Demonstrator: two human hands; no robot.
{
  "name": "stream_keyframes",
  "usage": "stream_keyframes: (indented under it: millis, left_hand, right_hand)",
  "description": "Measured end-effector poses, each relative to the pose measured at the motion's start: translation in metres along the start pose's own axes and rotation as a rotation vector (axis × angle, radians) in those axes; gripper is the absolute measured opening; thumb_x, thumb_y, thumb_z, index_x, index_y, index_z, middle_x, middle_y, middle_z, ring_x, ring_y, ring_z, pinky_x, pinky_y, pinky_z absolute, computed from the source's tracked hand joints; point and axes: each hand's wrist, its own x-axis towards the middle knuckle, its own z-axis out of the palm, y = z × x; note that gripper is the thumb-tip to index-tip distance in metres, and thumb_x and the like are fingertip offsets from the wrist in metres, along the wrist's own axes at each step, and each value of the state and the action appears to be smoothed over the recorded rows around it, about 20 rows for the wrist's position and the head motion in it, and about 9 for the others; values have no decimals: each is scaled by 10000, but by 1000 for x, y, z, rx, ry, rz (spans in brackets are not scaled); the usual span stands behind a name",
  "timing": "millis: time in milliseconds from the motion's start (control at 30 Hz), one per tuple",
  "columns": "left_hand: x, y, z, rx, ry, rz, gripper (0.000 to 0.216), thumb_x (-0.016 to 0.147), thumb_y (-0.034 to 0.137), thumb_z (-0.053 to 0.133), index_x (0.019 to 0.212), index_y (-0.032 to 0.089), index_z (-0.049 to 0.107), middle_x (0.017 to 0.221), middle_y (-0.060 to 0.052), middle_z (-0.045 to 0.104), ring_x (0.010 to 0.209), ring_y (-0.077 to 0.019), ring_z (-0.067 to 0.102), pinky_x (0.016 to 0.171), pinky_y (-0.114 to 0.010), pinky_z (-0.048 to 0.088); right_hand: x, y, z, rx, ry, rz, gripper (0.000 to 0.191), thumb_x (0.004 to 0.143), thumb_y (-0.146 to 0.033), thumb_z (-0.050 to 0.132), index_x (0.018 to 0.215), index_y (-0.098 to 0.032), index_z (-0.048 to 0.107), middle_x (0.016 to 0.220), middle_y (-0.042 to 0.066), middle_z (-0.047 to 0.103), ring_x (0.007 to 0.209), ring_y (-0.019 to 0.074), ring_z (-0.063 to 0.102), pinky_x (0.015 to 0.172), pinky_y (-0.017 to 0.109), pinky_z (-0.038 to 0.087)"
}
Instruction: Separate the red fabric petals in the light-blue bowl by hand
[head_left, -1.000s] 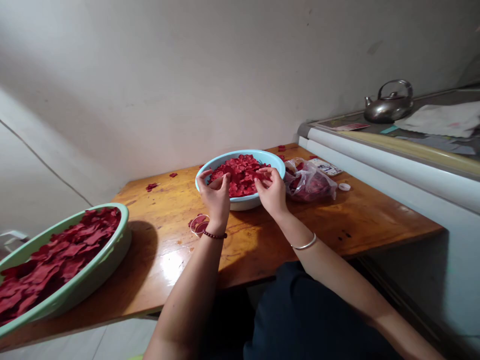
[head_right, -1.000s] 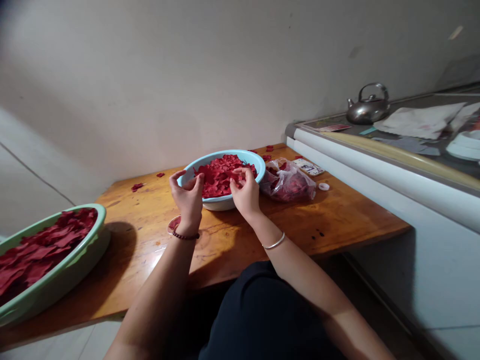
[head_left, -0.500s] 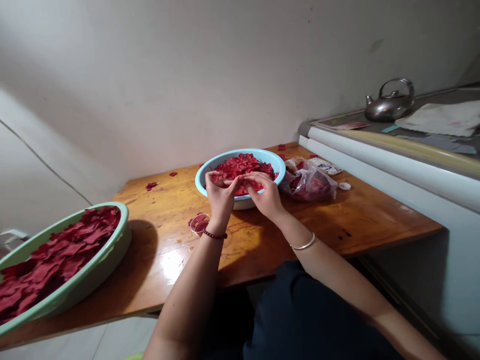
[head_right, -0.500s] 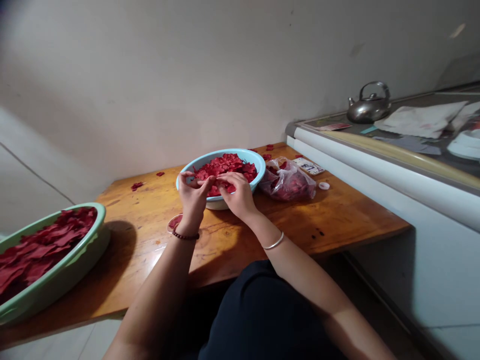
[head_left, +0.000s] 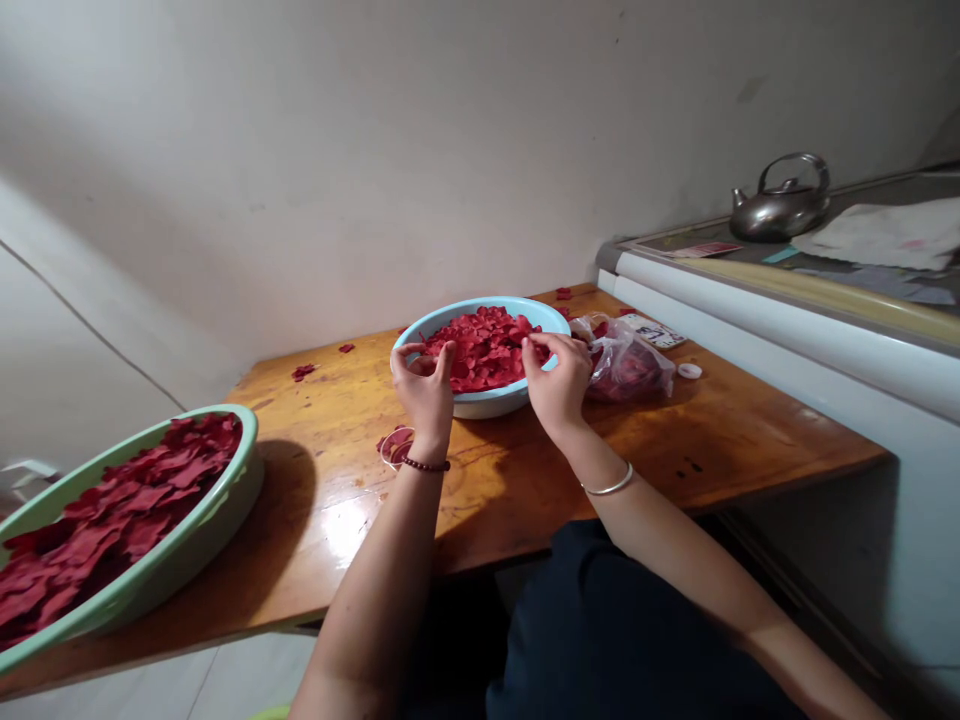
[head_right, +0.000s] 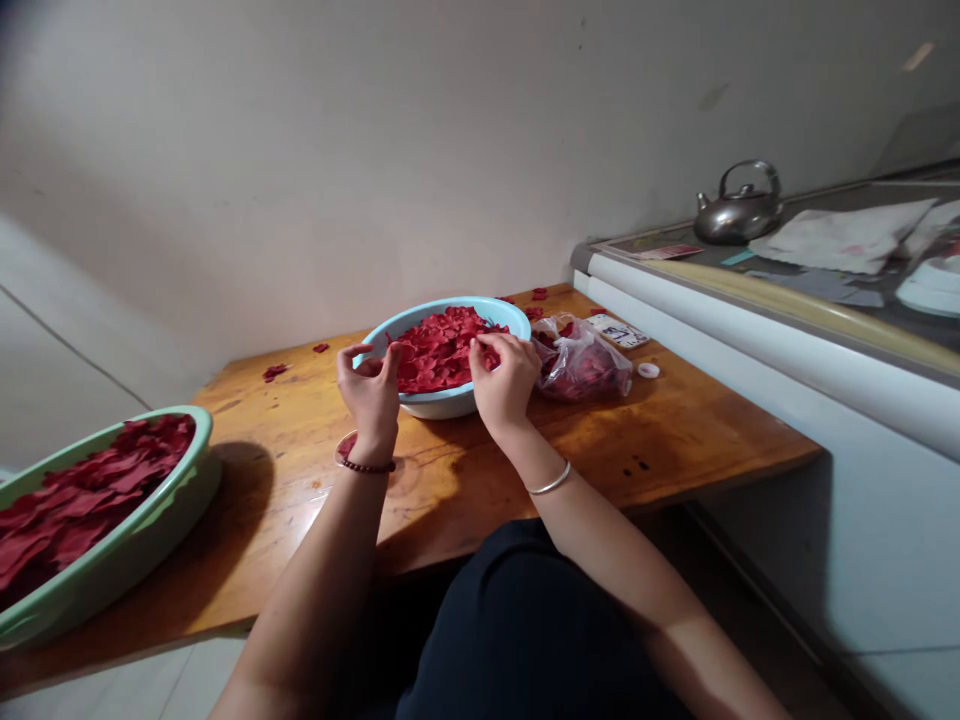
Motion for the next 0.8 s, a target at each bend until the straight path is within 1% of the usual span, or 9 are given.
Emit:
stream_keyframes:
  millis: [100, 167, 267, 367, 467, 533, 600, 733, 800]
  left_hand:
    - [-1, -3, 1, 140, -34, -9, 444, 771, 454, 745, 990, 214, 442, 638, 50, 584, 588, -143, 604, 605, -273, 452]
    - [-2, -5, 2, 201, -15, 18, 463, 798, 446, 721, 1065, 208, 427, 750, 5, 634, 687, -169, 638, 677, -303, 476]
    - [-2, -6, 4, 209, 52, 66, 412, 867, 432, 641, 1116, 203, 408, 932, -62, 642, 854, -197, 653, 791, -340, 489]
    - [-3, -6, 4, 177, 97, 97, 343, 922, 431, 559, 1125, 202, 404, 998, -84, 618, 939, -206, 644, 869, -359, 481]
    - [-4, -5, 3, 164, 115, 104, 328, 940, 447, 525, 1131, 204, 415, 1033, -90, 599, 980, -210, 634, 904, -366, 475]
    - [-4, -5, 3, 169, 124, 101, 322, 943, 448, 520, 1128, 202, 425, 1038, -89, 591, 989, -211, 629, 917, -370, 471]
    - [-4, -6, 3, 158, 122, 111, 307, 943, 439, 521, 1121, 205, 431, 1029, -80, 590, 976, -203, 631, 916, -364, 471]
    - [-2, -7, 4, 134, 69, 130, 269, 928, 412, 544, 1079, 208, 455, 956, -55, 607, 910, -187, 636, 868, -338, 484]
    - [-2, -7, 4, 136, 36, 148, 233, 920, 396, 553, 1035, 207, 479, 941, -54, 611, 902, -184, 631, 851, -329, 487]
  right_hand:
    - [-4, -3, 0, -177, -123, -104, 123, 858, -252, 614, 899, -245, 730, 1038, 101, 713, 1080, 326, 555, 1068, 574, 318]
    - [-6, -5, -1, -227, -178, -129, 140, 849, -249, 619, 934, -245, 730, 1080, 107, 698, 1118, 333, 525, 1079, 579, 296]
    - [-4, -9, -3, -170, -285, -217, 127, 859, -287, 612, 896, -251, 728, 1047, 93, 692, 1110, 311, 523, 1083, 532, 313]
    - [-3, -14, -4, -83, -477, -359, 130, 856, -318, 620, 810, -265, 729, 987, 60, 699, 1095, 288, 534, 1104, 524, 295]
    - [-5, -15, -3, -92, -614, -420, 157, 861, -347, 629, 796, -269, 748, 1048, 54, 711, 1133, 292, 530, 1118, 567, 264]
    - [-6, -13, -2, -132, -645, -407, 208, 874, -405, 628, 799, -263, 762, 1112, 70, 709, 1182, 312, 518, 1123, 612, 238]
    - [-7, -9, 0, -139, -659, -381, 266, 882, -467, 622, 793, -262, 766, 1127, 82, 716, 1213, 328, 517, 1131, 653, 203]
    - [-9, -3, 2, -81, -671, -341, 340, 926, -483, 565, 740, -263, 745, 893, 62, 769, 1115, 309, 615, 1149, 669, 160]
    - [-9, -2, 3, -76, -662, -322, 357, 947, -460, 537, 731, -257, 735, 824, 54, 771, 1067, 299, 651, 1151, 667, 154]
